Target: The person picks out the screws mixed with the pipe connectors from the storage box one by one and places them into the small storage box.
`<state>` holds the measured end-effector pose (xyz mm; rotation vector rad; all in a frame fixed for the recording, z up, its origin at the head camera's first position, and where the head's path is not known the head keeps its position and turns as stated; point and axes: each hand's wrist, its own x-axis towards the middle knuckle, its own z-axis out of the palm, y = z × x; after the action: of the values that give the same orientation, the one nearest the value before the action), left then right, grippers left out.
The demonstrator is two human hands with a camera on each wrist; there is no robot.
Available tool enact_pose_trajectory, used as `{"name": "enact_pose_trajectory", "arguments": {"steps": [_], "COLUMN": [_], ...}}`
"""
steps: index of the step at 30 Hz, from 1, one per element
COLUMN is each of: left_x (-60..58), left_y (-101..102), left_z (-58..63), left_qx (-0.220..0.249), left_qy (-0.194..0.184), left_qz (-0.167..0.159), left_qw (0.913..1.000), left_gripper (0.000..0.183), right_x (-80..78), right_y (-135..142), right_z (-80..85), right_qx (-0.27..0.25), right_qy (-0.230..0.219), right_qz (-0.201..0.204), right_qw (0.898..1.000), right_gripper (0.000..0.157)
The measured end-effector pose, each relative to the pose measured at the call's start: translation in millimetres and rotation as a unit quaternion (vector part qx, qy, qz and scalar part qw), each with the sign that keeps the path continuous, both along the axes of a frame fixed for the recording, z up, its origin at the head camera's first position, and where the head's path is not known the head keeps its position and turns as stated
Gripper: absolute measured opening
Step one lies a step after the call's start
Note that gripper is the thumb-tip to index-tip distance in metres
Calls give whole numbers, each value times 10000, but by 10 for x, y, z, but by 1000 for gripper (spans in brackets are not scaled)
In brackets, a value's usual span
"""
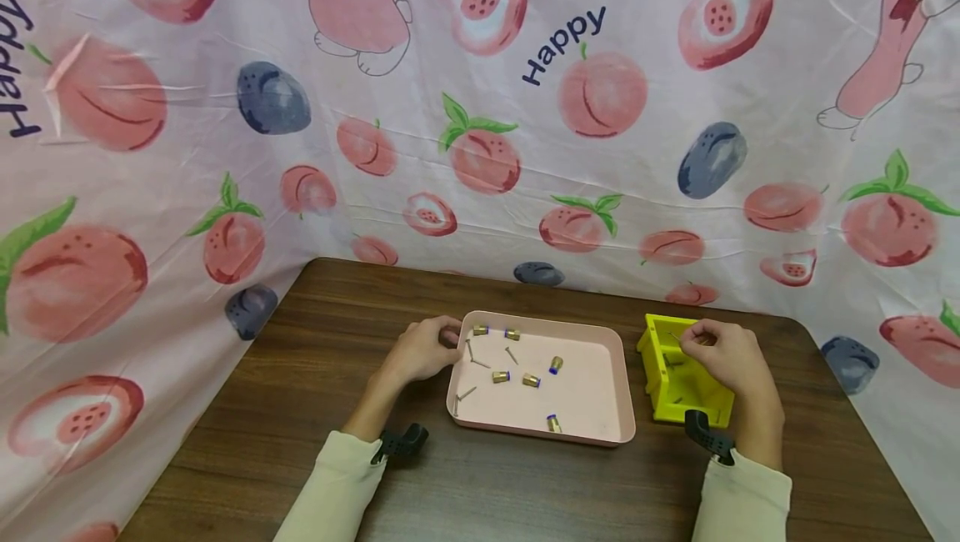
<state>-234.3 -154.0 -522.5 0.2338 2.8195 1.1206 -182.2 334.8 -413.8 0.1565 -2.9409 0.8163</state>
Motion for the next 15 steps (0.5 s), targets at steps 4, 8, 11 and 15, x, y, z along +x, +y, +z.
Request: {"name": "enact_pose_trajectory", "arguments": {"steps": [4, 8, 11, 15], "left_x": [-76, 200, 380, 227], "left_y": [-2, 90, 132, 63], "left_z": [-106, 331, 605, 356], "left_qx": [-67, 5, 93, 79], "left_qy": [-29, -95, -88, 73], "left_qz": [112, 121, 52, -11], "left_qw": [9999, 9999, 9999, 9999], "left_gripper": [47, 45, 44, 43], "right_x": [-6, -11, -25, -49], "right_y": [9, 18, 23, 17], "right_z": [-11, -33, -58, -91], "right_qx": [26, 56, 108, 205], "right_qy": [2, -27, -22, 14], "right_qz": [-26, -83, -159, -295], "right_qw": [10000, 9999, 9998, 9994], "right_gripper": [17, 17, 16, 15]}}
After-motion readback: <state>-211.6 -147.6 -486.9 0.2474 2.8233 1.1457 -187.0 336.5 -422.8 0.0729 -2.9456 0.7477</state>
